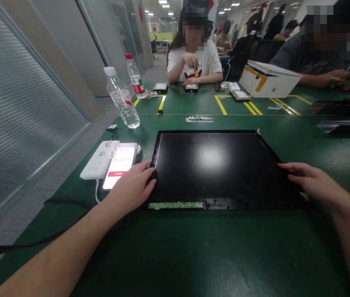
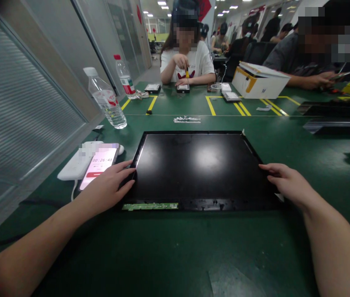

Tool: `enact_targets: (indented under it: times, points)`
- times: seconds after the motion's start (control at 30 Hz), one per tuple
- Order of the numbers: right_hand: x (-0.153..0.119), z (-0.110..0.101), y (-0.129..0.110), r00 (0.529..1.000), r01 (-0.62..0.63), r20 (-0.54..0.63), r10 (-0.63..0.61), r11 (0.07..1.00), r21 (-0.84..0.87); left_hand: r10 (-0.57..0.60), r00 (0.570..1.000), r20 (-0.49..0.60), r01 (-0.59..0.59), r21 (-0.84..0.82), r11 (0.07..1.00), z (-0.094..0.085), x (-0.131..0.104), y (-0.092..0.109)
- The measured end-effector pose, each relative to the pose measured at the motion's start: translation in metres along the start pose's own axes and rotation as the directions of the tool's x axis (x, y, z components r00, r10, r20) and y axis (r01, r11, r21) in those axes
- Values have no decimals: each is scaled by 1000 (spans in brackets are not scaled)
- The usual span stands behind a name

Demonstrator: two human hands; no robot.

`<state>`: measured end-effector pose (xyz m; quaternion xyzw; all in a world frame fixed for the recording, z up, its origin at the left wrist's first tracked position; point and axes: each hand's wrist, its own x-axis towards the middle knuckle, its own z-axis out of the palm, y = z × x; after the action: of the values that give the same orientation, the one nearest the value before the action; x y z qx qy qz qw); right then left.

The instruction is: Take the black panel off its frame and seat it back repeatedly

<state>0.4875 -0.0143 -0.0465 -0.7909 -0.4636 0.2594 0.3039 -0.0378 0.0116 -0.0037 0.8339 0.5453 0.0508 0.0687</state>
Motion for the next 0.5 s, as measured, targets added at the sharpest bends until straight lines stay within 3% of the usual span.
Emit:
enact_targets:
  times: [0.3, 0.4, 0.5]
  points:
    - [-4, 2, -4, 997, 50, -50, -53, 998, -46, -91, 995, 29, 93, -37, 995, 8, 0, -1]
    - [-4, 1, -6, 994, 79, -64, -84, 994, -74, -69, 996, 59, 73, -67, 995, 12, 2, -2]
    - [-4, 1, -8, 994, 89, -58, -96, 990, -105, -37, 999, 14, 39, -128, 991, 14, 3, -4]
